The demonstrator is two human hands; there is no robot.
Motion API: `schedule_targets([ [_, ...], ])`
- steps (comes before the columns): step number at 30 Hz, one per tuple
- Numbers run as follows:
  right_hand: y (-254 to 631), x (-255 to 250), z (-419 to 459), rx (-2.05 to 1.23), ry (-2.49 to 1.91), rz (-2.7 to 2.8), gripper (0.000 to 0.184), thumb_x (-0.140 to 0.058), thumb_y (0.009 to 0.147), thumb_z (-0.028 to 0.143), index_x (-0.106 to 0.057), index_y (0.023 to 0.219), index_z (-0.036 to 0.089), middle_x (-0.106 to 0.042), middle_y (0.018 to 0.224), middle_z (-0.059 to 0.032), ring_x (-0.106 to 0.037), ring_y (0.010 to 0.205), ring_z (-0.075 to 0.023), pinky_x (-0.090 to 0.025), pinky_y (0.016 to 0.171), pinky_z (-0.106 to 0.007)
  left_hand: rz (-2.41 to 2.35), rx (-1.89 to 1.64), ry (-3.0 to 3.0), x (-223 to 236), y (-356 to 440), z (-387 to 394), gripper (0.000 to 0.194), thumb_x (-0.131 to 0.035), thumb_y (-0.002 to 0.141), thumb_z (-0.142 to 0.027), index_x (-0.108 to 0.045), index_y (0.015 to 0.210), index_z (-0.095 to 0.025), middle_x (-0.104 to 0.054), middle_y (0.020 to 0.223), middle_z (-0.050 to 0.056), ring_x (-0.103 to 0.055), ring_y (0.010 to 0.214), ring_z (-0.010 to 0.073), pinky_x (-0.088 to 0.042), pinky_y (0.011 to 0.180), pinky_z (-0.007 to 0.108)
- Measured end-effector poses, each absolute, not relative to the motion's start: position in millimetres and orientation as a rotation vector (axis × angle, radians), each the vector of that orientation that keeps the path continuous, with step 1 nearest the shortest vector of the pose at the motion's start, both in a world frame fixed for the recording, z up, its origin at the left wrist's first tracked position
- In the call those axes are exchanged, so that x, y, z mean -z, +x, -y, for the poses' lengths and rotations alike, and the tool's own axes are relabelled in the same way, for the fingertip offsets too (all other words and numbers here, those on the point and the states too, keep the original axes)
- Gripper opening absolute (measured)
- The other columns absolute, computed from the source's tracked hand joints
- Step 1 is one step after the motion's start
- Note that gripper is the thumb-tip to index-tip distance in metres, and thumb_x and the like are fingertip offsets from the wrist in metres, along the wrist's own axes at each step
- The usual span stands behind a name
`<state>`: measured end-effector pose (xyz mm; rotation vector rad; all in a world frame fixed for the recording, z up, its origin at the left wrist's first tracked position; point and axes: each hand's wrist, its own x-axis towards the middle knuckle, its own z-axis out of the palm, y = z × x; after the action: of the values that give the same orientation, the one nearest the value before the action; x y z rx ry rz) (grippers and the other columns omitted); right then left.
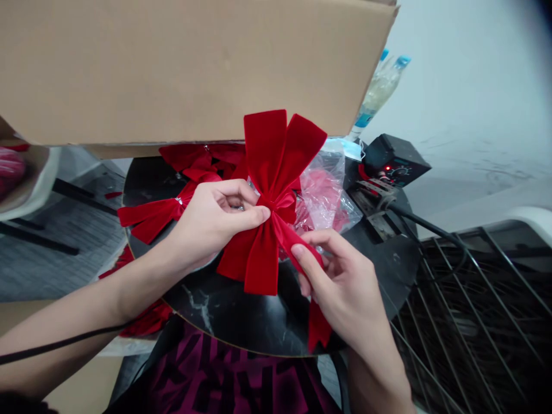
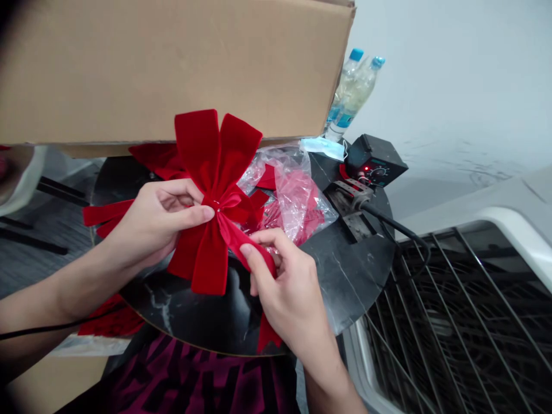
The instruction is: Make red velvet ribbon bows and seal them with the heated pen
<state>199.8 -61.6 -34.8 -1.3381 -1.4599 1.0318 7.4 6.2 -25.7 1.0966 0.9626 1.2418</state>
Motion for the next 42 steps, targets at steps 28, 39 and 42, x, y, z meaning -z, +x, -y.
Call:
schedule_targets([
  [28, 235, -11, 25, 0.207, -0.367, 2.707, 0.028, -0.044, 0.100, 0.004, -0.068, 0.115, -0.001, -0.072, 0.123, -0.0224, -0.070, 0.113, -0.0309, -0.063, 0.094, -0.044, -0.888, -0.535, 0.954, 25, 3, -1, 0.016, -0.077, 0.075, -0.015, -0.062, 0.069, -0.015, -0.066, 0.068, -0.003, -0.061, 0.066, 0.0067, -0.045, 0.066, 0.015],
  [39, 226, -11, 11, 0.090, -0.513, 2.908, 0.026, -0.042, 0.104, 0.009, -0.067, 0.110, 0.005, -0.071, 0.117, -0.0202, -0.070, 0.107, -0.0253, -0.062, 0.090, -0.038, -0.932, -0.400, 1.303, 31, 2, -12, 0.009, -0.077, 0.072, -0.019, -0.069, 0.071, -0.015, -0.064, 0.066, -0.003, -0.055, 0.065, 0.0098, -0.040, 0.067, 0.023],
  [42, 226, -10, 7, -0.138, -0.618, 2.897, 0.020, -0.046, 0.105, 0.017, -0.066, 0.109, 0.011, -0.069, 0.121, -0.0166, -0.069, 0.106, -0.0224, -0.060, 0.089, -0.036, -0.923, -0.370, 1.417, 26, -1, -14, 0.005, -0.075, 0.074, -0.017, -0.071, 0.072, -0.015, -0.067, 0.070, -0.002, -0.058, 0.068, 0.0105, -0.041, 0.066, 0.022],
])
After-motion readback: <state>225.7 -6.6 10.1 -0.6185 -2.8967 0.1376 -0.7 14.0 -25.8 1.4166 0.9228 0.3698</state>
